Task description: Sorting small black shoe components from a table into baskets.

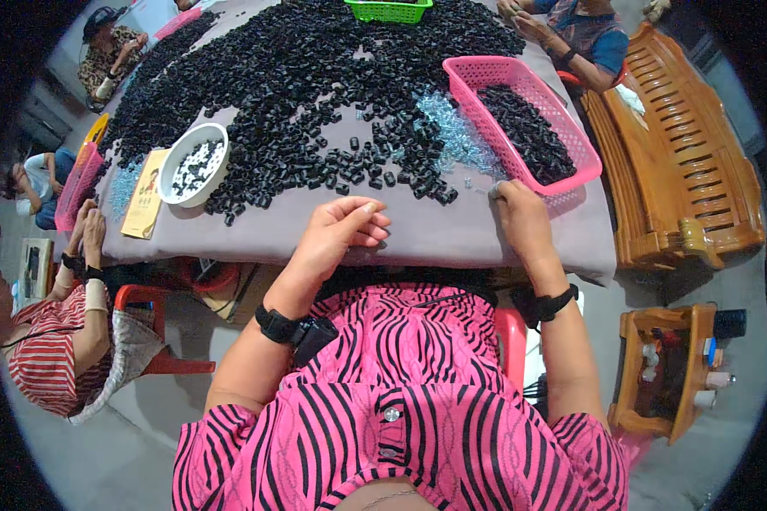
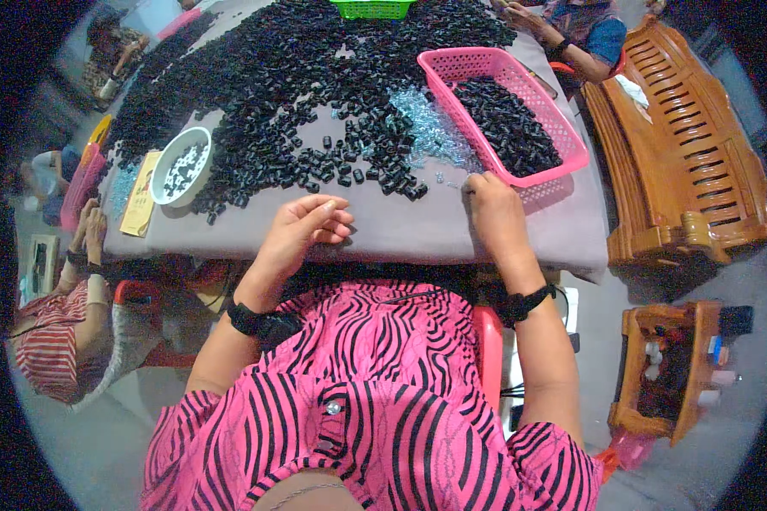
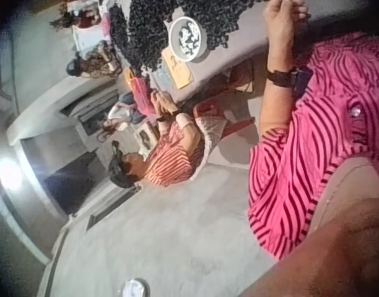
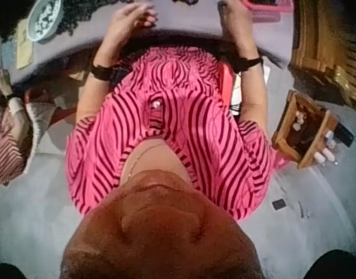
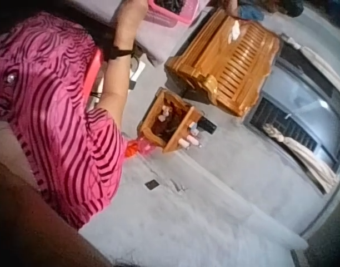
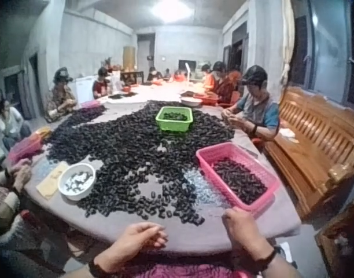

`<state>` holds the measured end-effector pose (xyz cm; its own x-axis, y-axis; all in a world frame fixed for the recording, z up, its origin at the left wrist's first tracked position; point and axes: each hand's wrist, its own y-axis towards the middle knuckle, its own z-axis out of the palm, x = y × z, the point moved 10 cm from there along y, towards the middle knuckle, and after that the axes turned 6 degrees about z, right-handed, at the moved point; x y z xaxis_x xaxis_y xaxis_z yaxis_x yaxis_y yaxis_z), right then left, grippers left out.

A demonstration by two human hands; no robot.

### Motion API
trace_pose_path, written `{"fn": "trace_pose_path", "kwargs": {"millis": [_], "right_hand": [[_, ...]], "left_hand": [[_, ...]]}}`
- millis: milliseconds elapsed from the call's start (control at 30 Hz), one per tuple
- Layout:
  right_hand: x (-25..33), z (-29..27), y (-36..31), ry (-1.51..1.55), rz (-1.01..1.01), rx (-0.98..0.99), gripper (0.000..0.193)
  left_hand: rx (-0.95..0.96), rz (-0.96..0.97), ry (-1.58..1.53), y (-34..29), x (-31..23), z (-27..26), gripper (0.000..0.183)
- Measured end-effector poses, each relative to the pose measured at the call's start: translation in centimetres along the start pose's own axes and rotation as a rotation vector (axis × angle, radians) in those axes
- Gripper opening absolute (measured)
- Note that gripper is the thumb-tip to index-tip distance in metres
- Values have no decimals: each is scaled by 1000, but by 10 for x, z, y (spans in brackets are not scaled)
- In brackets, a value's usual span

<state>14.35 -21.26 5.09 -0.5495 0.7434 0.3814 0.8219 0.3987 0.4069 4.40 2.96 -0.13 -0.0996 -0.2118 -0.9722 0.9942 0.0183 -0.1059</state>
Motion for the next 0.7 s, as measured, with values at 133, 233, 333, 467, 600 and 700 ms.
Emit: {"fn": "trace_pose_path", "kwargs": {"millis": [133, 233, 333, 467, 600, 700], "right_hand": [[3, 1, -5, 60, -16, 2, 9], [12, -4, -12, 153, -12, 5, 9], [9, -2, -14, 221, 89, 70, 10], [27, -19, -18, 341, 110, 59, 12], [38, -23, -19, 414, 111, 89, 14], [45, -28, -20, 478, 84, 79, 13]], "left_hand": [[-67, 30, 118, 4, -5, -7, 25], [-112, 158, 436, 10, -27, -16, 20], [-127, 582, 1048, 13, -68, 1, 19], [-80, 512, 1285, 31, -56, 8, 18], [-83, 544, 1334, 42, -58, 9, 13], [-95, 556, 1312, 41, -57, 7, 13]]}}
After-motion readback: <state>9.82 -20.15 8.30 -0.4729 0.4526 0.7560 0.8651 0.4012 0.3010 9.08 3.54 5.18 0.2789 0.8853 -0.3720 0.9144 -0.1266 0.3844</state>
